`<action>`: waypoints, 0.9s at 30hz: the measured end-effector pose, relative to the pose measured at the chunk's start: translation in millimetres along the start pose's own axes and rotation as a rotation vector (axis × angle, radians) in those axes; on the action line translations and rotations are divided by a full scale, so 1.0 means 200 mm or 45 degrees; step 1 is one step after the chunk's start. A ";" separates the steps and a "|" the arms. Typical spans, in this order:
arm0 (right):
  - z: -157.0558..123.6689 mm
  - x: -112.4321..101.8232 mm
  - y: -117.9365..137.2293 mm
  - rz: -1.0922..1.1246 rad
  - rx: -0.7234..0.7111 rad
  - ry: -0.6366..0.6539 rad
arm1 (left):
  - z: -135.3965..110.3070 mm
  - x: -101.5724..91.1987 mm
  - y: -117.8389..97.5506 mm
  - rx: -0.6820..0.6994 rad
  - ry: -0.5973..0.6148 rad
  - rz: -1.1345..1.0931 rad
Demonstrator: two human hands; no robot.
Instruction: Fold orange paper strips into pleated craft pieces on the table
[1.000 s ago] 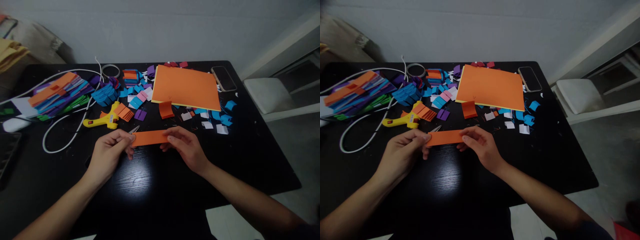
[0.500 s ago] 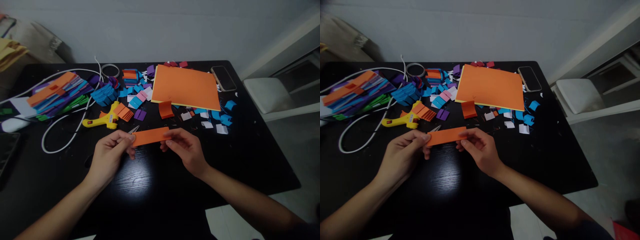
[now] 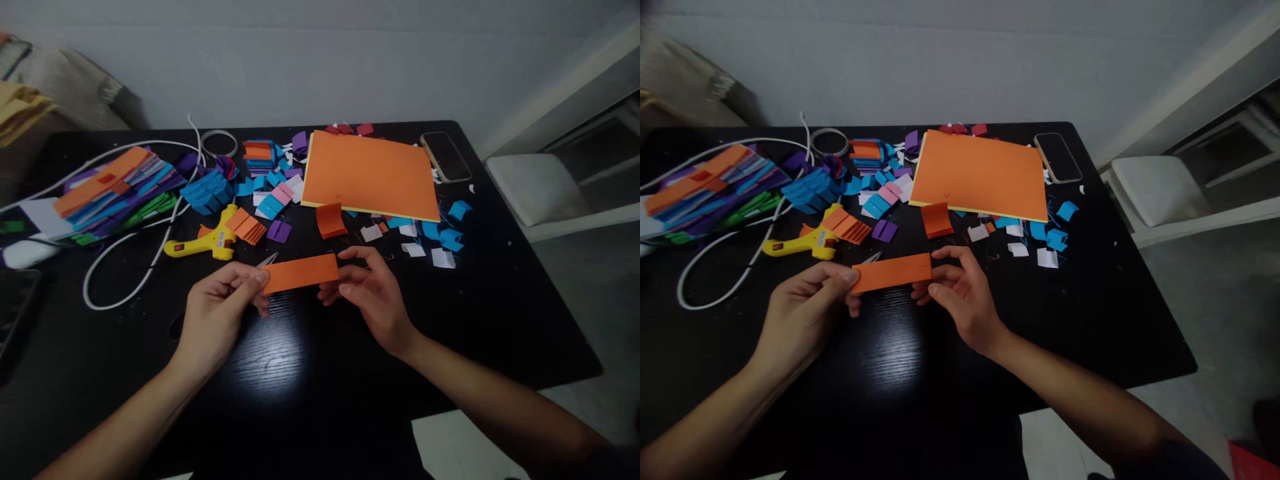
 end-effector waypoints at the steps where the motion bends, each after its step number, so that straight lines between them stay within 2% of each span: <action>1: 0.01 -0.01 -0.01 0.062 0.079 -0.001 | 0.00 0.00 0.00 0.006 -0.006 0.012; 4: 0.03 -0.02 -0.05 0.127 0.314 -0.013 | 0.00 -0.01 0.00 0.019 -0.007 0.047; 6: 0.04 -0.03 -0.05 0.113 0.365 -0.024 | 0.01 -0.01 0.00 0.019 0.001 0.062; 17: 0.04 -0.02 -0.03 0.044 0.316 -0.073 | 0.00 -0.02 -0.02 0.050 -0.029 0.128; 27: 0.04 -0.04 -0.03 0.048 0.346 -0.108 | 0.01 -0.03 -0.02 0.071 -0.049 0.158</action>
Point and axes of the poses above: each hand's wrist, its own z-axis towards the middle knuckle, its own x-axis out of the palm, y = z × x, the point moved 5 cm from there along z, towards the middle knuckle, and after that the axes turned 15 degrees about z, right-handed, at the moved point
